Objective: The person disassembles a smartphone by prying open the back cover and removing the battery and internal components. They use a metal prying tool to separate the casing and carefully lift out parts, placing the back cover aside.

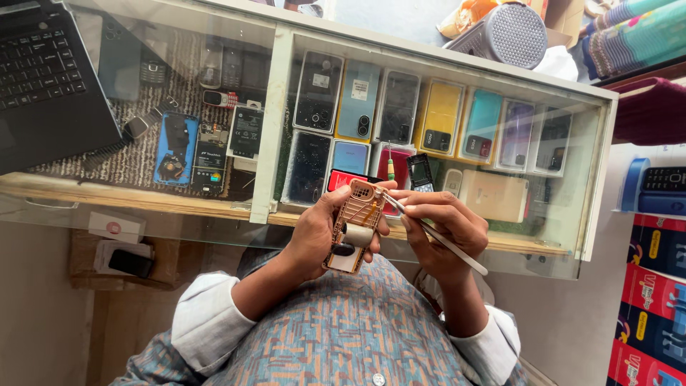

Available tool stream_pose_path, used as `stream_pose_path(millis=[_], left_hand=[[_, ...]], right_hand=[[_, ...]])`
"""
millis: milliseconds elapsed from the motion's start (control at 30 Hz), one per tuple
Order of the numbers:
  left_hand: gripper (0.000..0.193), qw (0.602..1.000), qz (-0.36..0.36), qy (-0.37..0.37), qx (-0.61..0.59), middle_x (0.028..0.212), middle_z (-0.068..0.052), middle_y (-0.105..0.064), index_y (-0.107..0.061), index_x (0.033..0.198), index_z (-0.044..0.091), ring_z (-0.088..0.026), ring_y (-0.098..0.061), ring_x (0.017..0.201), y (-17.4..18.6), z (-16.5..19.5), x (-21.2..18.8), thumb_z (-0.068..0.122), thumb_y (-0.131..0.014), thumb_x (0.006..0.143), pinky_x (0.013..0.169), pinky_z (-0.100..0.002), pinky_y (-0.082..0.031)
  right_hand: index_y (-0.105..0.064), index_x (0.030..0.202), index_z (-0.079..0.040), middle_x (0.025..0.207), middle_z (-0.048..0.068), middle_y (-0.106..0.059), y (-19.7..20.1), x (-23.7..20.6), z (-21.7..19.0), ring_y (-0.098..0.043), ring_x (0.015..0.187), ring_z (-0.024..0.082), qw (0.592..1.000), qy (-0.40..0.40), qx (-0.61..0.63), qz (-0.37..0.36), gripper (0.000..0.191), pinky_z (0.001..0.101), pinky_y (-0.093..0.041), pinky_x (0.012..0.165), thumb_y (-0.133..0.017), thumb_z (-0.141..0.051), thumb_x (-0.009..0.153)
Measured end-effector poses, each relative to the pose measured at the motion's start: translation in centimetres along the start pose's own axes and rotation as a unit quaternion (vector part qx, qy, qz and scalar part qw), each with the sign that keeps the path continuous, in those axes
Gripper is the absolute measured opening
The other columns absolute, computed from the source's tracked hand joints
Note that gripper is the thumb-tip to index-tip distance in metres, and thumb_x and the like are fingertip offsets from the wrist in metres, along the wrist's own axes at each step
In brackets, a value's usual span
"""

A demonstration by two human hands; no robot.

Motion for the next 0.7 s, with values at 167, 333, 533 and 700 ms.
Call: stream_pose_path(millis=[167, 333, 533, 700], left_hand=[[0.067, 1.0, 0.013, 0.002, 0.013, 0.097, -0.017, -0.07, -0.045, 0.155, -0.004, -0.018, -0.07, 0.076, 0.2, -0.1, -0.2, 0.042, -0.028, 0.11, 0.065, -0.031, -0.061], [0.064, 1.0, 0.013, 0.002, 0.023, 0.098, -0.018, -0.07, -0.045, 0.155, -0.003, -0.019, -0.07, 0.078, 0.3, -0.2, -0.3, 0.04, -0.027, 0.111, 0.066, -0.032, -0.061], [0.062, 1.0, -0.002, 0.009, -0.012, 0.099, -0.02, -0.069, -0.043, 0.154, -0.004, -0.023, -0.071, 0.079, 0.3, -0.3, -0.4, 0.038, -0.026, 0.111, 0.066, -0.036, -0.063], [0.061, 0.999, 0.012, 0.024, -0.036, 0.098, -0.023, -0.07, -0.042, 0.15, -0.005, -0.026, -0.072, 0.076, 0.5, -0.5, -0.3, 0.039, -0.024, 0.113, 0.062, -0.037, -0.063]], right_hand=[[-0.069, 0.1, 0.004, 0.104, 0.017, -0.073, 0.1, 0.9, -0.5, -0.076, 0.103, 0.027, 0.998, 0.017, -0.027, -0.048, 0.015, 0.0347, -0.065, 0.088, -0.076, 0.009, 0.088], [-0.07, 0.097, 0.001, 0.103, 0.015, -0.074, -0.2, 1.4, -1.1, -0.077, 0.1, 0.026, 0.994, 0.04, -0.078, -0.061, 0.017, 0.0363, -0.064, 0.089, -0.08, 0.007, 0.085], [-0.07, 0.097, 0.001, 0.099, 0.014, -0.073, -0.5, 1.4, -1.2, -0.077, 0.1, 0.029, 0.991, 0.084, -0.085, -0.061, 0.017, 0.0385, -0.065, 0.089, -0.08, 0.007, 0.084], [-0.069, 0.097, 0.002, 0.098, 0.014, -0.073, -0.6, 1.2, -0.3, -0.076, 0.102, 0.032, 0.995, 0.089, -0.025, -0.035, 0.013, 0.0408, -0.066, 0.091, -0.077, 0.008, 0.087]])
Point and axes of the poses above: each hand's wrist, its own x-axis towards the middle knuckle, its own y-axis out of the back of the hand, z = x × y, the point moved 3 cm from there along x, towards the middle knuckle
